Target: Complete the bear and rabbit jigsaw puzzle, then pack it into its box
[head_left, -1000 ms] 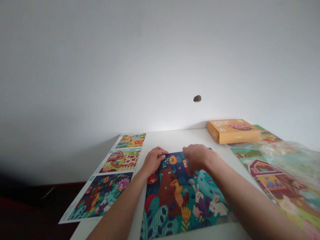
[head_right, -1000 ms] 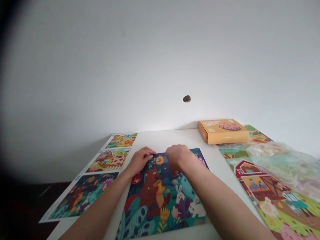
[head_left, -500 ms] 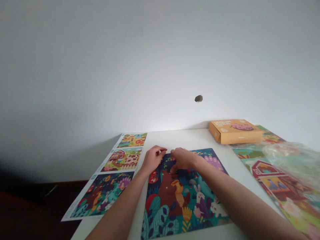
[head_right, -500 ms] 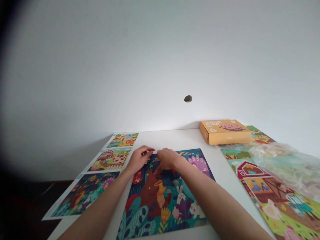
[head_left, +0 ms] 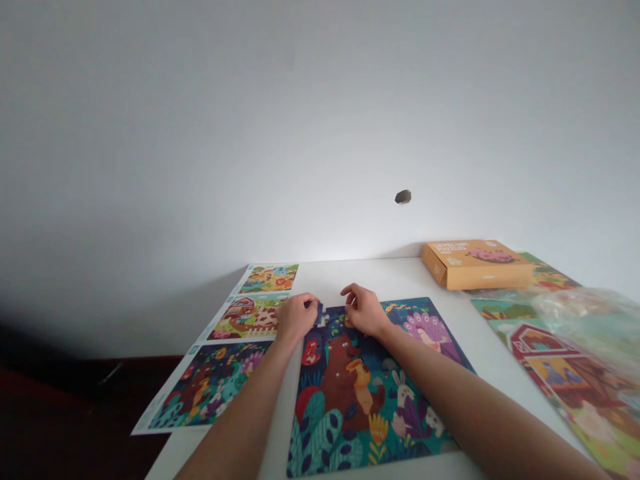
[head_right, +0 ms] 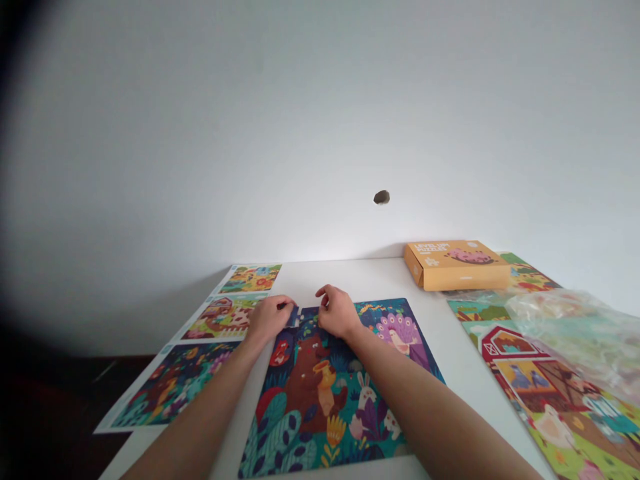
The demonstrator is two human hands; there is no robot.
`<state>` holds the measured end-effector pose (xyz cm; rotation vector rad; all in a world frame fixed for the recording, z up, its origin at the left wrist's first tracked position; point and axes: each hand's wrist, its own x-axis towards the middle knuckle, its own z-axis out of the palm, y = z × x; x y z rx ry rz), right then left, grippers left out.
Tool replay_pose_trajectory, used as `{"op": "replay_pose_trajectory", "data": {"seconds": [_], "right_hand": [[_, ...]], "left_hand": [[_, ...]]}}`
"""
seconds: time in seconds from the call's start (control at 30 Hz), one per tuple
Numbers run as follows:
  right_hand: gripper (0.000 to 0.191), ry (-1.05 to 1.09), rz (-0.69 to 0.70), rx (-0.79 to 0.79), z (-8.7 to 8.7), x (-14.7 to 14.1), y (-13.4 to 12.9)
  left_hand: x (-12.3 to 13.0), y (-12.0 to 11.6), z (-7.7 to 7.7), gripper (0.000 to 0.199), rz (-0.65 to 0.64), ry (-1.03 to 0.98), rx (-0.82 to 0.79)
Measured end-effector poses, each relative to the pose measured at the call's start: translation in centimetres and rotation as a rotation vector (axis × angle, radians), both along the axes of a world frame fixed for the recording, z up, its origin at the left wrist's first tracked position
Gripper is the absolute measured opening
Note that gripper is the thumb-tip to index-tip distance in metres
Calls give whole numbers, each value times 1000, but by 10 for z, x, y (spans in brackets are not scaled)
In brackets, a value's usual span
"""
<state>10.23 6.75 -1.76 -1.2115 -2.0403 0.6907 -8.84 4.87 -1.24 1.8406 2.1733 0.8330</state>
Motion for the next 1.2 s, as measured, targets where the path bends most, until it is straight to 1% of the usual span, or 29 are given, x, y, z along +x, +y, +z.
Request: {"op": "replay_pose_trajectory", "data": {"seconds": [0.07,0.13,0.23,0.37,0.57,0.73,0.8,0.87,1.0,1.07,1.2], "right_hand": [[33,-13,-5,-4,0,-1,0],[31,-27,-9,2,0,-1,-1],[29,-29,-18,17,-1,-2,-1],[27,-31,-16,27,-2,-3,-1],[26,-61,-32,-10,-1,-4,-1],[25,-101,-30,-25,1,-3,0],[25,-123,-19,-3,2,-3,-2],[25,-169,-8,37,5,-4,-5],[32,-274,38,194,11,-10,-18],[34,-306,101,261,14,-14,-25],[28,-386,259,293,17,-17,-30]], "left_hand": [[0,-3,0,19,50,96,-20],[0,-5,0,18,66,125,-22],[2,-6,2,18,46,103,-28],[3,-5,5,20,-52,43,-28],[-1,0,1,23,-39,-31,-21],[3,-3,-2,19,-11,86,-18],[6,-4,-1,19,2,133,-12],[8,-6,0,24,18,165,7],[11,-8,-1,36,2,231,47],[11,-8,-2,41,-7,233,34],[9,-7,-5,43,-8,176,5]]}}
